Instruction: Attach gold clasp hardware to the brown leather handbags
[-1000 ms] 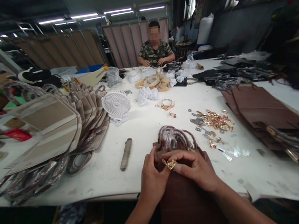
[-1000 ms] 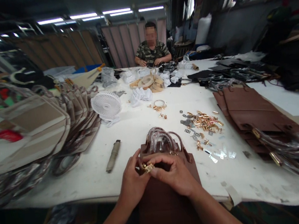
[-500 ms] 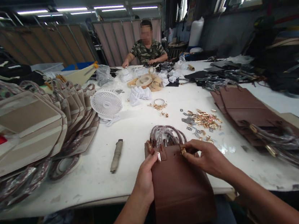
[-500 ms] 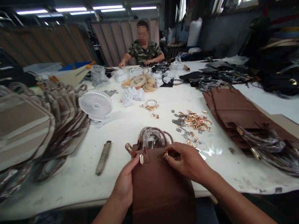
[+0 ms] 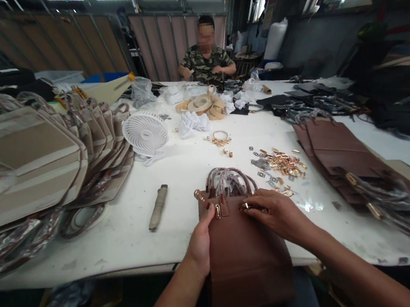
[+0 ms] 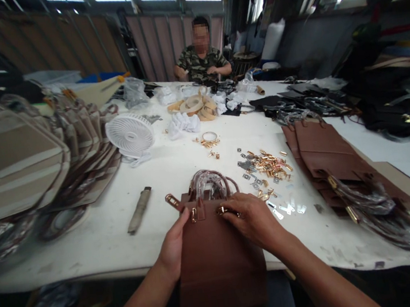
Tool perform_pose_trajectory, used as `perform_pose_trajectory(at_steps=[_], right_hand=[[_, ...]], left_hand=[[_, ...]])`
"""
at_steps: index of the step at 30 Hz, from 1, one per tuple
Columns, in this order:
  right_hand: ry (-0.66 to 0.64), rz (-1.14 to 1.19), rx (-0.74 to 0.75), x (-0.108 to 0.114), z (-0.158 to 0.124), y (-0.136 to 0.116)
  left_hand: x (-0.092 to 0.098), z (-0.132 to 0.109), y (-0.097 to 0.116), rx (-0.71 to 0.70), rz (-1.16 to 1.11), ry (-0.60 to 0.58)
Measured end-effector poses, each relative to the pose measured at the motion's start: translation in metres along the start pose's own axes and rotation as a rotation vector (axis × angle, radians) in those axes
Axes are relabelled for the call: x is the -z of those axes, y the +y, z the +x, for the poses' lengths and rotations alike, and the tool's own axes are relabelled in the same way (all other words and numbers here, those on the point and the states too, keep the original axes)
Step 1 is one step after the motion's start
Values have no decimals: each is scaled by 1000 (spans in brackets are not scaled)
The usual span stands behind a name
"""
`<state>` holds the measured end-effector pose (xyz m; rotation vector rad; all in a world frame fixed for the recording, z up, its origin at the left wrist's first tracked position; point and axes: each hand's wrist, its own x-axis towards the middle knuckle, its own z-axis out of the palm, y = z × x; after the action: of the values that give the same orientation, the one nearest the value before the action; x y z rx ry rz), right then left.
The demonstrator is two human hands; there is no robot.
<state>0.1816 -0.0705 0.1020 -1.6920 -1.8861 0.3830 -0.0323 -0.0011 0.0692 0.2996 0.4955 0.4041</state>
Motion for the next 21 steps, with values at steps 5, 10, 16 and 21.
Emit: perform_pose_trajectory(at_steps=[5,10,16,21], right_hand=[[-15,-88,11,-5,5,0],[-90,-189,65,-9,12,4],[-139,-154,89,-6,15,6],[-52,-33,52,-9,13,7]], left_hand=[[0,2,-2,-49,-30,-19],[9,5,-4,-43,-39,-34],[8,5,-3,-39,-68,-24],[9,6,-3,-23,-105,-25]])
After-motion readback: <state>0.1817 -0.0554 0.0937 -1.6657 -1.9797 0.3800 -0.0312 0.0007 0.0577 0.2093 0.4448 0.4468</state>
